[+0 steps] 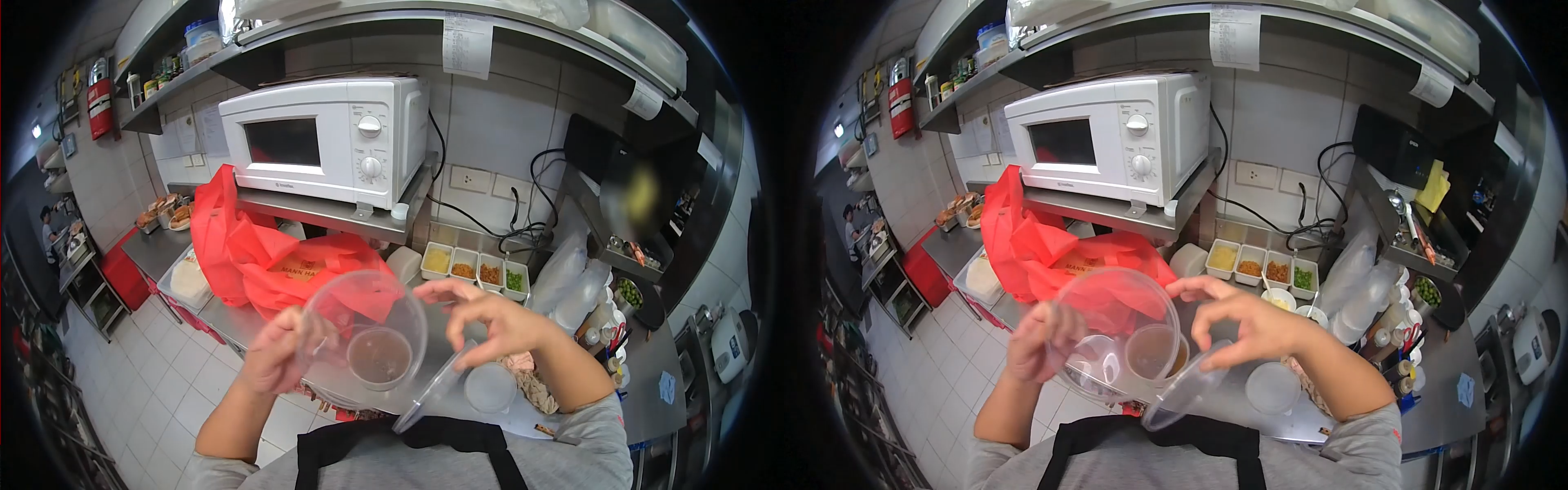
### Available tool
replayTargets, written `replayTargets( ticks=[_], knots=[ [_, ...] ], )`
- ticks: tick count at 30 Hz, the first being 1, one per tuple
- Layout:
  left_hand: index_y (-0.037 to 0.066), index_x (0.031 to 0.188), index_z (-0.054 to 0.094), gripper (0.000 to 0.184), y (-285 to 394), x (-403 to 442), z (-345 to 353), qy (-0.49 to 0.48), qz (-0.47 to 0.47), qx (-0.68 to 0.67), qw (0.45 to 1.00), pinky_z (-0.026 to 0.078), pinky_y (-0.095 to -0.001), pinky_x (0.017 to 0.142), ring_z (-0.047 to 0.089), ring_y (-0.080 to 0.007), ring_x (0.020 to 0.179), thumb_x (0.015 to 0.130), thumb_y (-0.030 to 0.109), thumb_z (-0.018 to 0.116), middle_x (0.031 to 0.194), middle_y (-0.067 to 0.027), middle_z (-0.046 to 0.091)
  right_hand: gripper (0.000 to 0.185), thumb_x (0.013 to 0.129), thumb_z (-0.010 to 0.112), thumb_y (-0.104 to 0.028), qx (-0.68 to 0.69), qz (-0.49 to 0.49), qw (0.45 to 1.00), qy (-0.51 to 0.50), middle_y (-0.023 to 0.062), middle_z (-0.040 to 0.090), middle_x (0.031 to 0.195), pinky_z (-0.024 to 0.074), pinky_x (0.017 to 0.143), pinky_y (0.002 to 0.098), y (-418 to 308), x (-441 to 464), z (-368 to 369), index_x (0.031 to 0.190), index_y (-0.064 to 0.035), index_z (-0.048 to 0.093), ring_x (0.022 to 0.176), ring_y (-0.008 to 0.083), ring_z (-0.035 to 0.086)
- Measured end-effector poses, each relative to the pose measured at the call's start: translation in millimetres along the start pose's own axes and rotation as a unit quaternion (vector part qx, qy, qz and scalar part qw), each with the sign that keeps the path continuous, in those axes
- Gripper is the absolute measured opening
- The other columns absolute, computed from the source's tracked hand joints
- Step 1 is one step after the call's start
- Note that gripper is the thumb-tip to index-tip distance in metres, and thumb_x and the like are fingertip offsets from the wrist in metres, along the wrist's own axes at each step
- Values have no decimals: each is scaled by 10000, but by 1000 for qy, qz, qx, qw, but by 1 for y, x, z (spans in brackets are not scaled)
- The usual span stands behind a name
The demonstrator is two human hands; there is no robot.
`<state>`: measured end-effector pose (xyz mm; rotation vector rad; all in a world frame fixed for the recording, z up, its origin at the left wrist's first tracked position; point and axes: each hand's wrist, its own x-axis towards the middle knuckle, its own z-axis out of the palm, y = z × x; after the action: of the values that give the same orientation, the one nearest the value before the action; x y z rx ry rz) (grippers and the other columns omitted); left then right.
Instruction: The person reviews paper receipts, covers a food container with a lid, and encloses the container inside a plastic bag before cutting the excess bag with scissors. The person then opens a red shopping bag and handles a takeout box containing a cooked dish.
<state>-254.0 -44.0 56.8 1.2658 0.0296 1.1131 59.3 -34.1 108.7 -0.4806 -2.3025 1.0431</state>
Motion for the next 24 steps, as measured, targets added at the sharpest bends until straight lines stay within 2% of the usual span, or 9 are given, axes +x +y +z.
replayTargets(
  ticks=[4,5,9,11,12,13,18,21,24],
  knots=[
    [68,873,439,173,1,12,6,-59,103,-5,993,525,-437,766,523,-280,942,926,214,513,824,-66,476,235,698,756,-48,283,13,957,56,150,426,1317,453,869,351,20,6,11,753,-81,530,1142,245,512],
    [66,875,437,155,-1,16,8,-55,111,-12,992,525,-428,756,524,-276,952,920,189,521,830,-65,478,230,737,711,0,250,16,963,96,151,565,1134,510,733,294,37,2,12,790,-69,498,960,215,619],
    [63,927,446,114,1,33,27,60,91,12,994,514,-395,730,546,-258,958,881,63,551,881,-77,511,234,773,666,-28,350,13,906,236,130,616,751,503,589,324,37,7,15,857,-88,457,670,216,620],
    [75,985,475,191,-6,44,30,48,171,231,957,508,-389,732,566,-262,931,836,2,571,934,-98,526,208,787,642,12,387,-2,889,246,132,637,805,536,608,317,37,8,8,861,-77,469,706,215,643],
    [81,1013,489,246,-7,51,31,39,208,336,918,505,-385,733,576,-263,918,813,-29,581,961,-108,534,198,794,630,32,405,-11,879,252,133,648,832,552,617,314,37,8,2,862,-71,475,724,215,654],
    [134,1036,576,337,2,68,33,-30,350,548,759,498,-362,741,575,-276,909,738,9,672,1038,-123,536,188,801,624,24,424,-24,874,238,134,648,845,554,629,316,37,6,-7,866,-72,477,743,216,653],
    [228,905,696,344,57,127,53,-135,516,758,377,487,-345,719,531,-269,943,601,101,793,1072,-93,532,144,833,595,-16,463,-61,846,259,139,645,910,556,710,352,23,-6,-37,898,-80,483,855,223,644],
    [174,908,722,246,108,197,55,-42,590,764,256,485,-307,678,565,-229,824,692,58,731,969,-65,552,136,867,587,-79,447,-85,827,329,114,641,918,529,675,352,25,-34,-51,954,-114,489,839,225,627],
    [142,1053,665,367,155,276,65,129,580,747,298,455,-342,724,561,-255,808,707,20,666,931,-94,572,145,887,581,-113,440,-98,805,386,83,636,876,500,613,320,52,-75,-53,1005,-140,501,761,216,622]
  ],
)
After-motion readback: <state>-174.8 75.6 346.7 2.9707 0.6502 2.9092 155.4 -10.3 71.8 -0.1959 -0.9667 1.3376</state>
